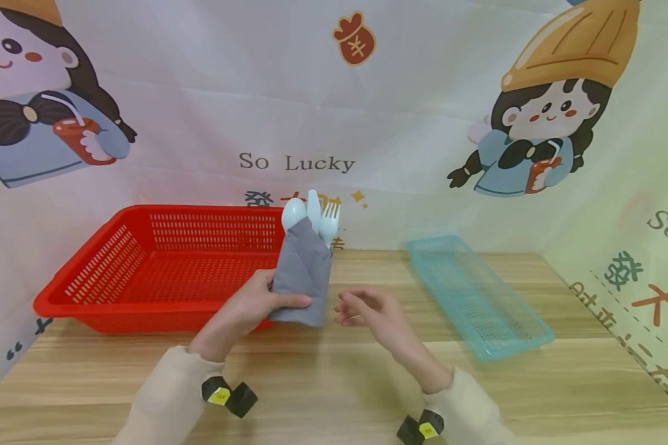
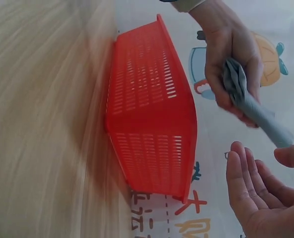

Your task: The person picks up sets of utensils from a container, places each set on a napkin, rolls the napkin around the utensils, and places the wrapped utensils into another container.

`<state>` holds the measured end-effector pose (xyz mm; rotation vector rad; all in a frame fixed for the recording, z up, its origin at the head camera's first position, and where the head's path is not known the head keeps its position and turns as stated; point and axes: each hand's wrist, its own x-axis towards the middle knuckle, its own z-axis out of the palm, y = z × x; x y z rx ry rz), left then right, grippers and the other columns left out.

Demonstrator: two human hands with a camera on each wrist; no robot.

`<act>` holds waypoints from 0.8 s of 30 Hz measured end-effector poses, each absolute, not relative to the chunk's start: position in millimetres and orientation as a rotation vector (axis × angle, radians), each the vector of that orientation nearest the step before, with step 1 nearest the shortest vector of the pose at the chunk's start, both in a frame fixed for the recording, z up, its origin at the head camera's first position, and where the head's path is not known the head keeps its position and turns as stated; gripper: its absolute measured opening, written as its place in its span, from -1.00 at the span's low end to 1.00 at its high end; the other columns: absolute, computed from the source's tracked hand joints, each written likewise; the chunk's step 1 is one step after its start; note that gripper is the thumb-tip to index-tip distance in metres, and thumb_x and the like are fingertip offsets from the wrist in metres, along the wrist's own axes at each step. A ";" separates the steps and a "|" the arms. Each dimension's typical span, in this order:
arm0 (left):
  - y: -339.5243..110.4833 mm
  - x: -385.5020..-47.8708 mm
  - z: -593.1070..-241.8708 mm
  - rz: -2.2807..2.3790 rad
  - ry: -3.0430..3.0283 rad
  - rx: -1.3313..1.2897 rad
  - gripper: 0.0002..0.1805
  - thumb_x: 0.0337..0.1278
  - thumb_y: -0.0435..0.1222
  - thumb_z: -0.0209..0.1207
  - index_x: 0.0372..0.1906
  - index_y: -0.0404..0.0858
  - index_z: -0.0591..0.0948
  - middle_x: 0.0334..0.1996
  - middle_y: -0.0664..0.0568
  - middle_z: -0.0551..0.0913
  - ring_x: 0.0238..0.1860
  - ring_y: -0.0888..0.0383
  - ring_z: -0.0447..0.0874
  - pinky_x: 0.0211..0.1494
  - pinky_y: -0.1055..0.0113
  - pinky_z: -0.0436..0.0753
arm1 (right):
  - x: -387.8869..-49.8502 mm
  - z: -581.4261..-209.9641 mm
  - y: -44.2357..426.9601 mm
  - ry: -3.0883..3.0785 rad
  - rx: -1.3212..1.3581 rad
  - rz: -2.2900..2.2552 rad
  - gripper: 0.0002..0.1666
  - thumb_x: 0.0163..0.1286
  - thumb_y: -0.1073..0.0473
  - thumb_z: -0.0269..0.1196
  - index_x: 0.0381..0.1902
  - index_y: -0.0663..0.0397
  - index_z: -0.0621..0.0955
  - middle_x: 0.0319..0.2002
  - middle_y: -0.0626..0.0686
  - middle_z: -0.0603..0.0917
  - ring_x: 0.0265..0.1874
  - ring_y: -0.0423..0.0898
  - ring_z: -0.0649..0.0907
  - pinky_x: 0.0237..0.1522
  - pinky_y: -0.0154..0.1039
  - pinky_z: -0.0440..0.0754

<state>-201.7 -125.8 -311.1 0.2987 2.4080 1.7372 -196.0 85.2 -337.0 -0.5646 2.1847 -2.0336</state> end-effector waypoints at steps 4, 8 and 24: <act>-151.7 -205.0 -301.3 1.699 2.386 0.283 -0.44 -0.11 -0.24 0.29 0.02 -0.42 0.42 -0.18 -0.14 0.55 -0.27 0.07 0.53 -0.15 0.28 0.53 | -204.5 -334.1 78.9 2.215 -0.564 -1.991 -0.67 0.31 0.23 0.07 -0.15 0.47 0.48 -0.34 0.26 0.60 -0.38 -0.05 0.64 -0.24 -0.17 0.60; -178.2 -212.8 -288.2 1.671 2.337 0.301 -0.40 -0.08 -0.26 0.26 0.08 -0.45 0.35 -0.14 -0.19 0.50 -0.22 0.02 0.52 -0.13 0.23 0.55 | -214.4 -332.1 70.4 2.256 -0.563 -1.931 -0.68 0.31 0.23 0.07 -0.16 0.46 0.48 -0.32 0.32 0.60 -0.37 -0.02 0.64 -0.26 -0.18 0.61; -250.8 -265.0 -261.3 1.158 2.376 0.222 -0.41 -0.08 -0.22 0.26 0.01 -0.47 0.32 -0.30 -0.04 0.50 -0.30 0.09 0.52 -0.19 0.25 0.56 | -245.1 -339.3 34.1 2.520 -0.435 -1.535 -0.53 0.30 0.10 0.10 -0.01 0.41 0.43 -0.13 0.26 0.57 -0.24 0.09 0.62 -0.16 -0.18 0.57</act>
